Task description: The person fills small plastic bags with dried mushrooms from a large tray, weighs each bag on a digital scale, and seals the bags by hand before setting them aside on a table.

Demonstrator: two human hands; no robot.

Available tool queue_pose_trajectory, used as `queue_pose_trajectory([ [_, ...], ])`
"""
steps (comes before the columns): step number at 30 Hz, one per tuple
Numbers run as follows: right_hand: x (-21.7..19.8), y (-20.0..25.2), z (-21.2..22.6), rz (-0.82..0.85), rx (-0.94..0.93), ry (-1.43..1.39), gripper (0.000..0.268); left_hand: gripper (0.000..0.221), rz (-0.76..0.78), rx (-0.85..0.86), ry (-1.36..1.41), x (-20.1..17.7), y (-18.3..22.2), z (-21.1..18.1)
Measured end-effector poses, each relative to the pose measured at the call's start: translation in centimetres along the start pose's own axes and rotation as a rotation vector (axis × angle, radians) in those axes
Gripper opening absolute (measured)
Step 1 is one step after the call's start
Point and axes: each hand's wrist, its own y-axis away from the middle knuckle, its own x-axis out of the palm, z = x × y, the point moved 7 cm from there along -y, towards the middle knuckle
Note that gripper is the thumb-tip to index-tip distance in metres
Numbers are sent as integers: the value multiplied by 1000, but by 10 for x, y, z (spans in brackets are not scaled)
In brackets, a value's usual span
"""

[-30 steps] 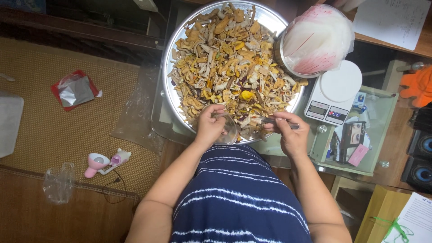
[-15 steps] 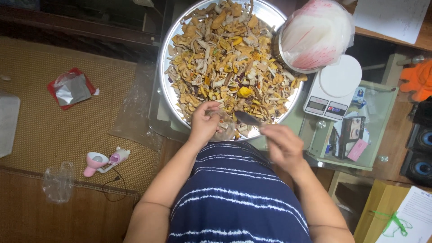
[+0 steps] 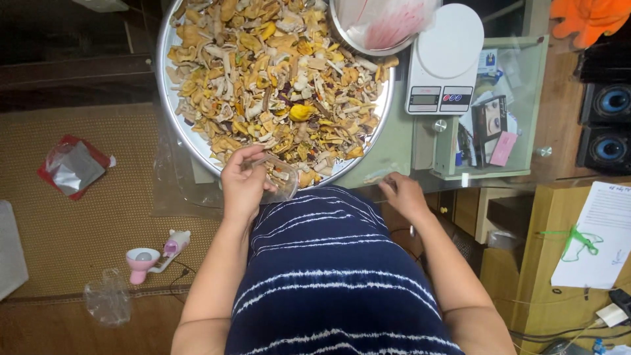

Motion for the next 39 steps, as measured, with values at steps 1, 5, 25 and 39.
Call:
queue_pose_trajectory([
  [1, 14, -5, -7, -2, 5, -8, 33, 41, 6, 0, -7, -1, 1, 1],
  [5, 53, -36, -19, 12, -62, 182, 36, 44, -17, 20, 9, -4, -1, 3],
  [25, -43, 24, 256, 140, -852, -461, 44, 42, -35, 63, 107, -5, 1, 15],
  [39, -68, -12, 72, -72, -182, -418, 59, 44, -68, 13, 90, -40, 18, -2],
])
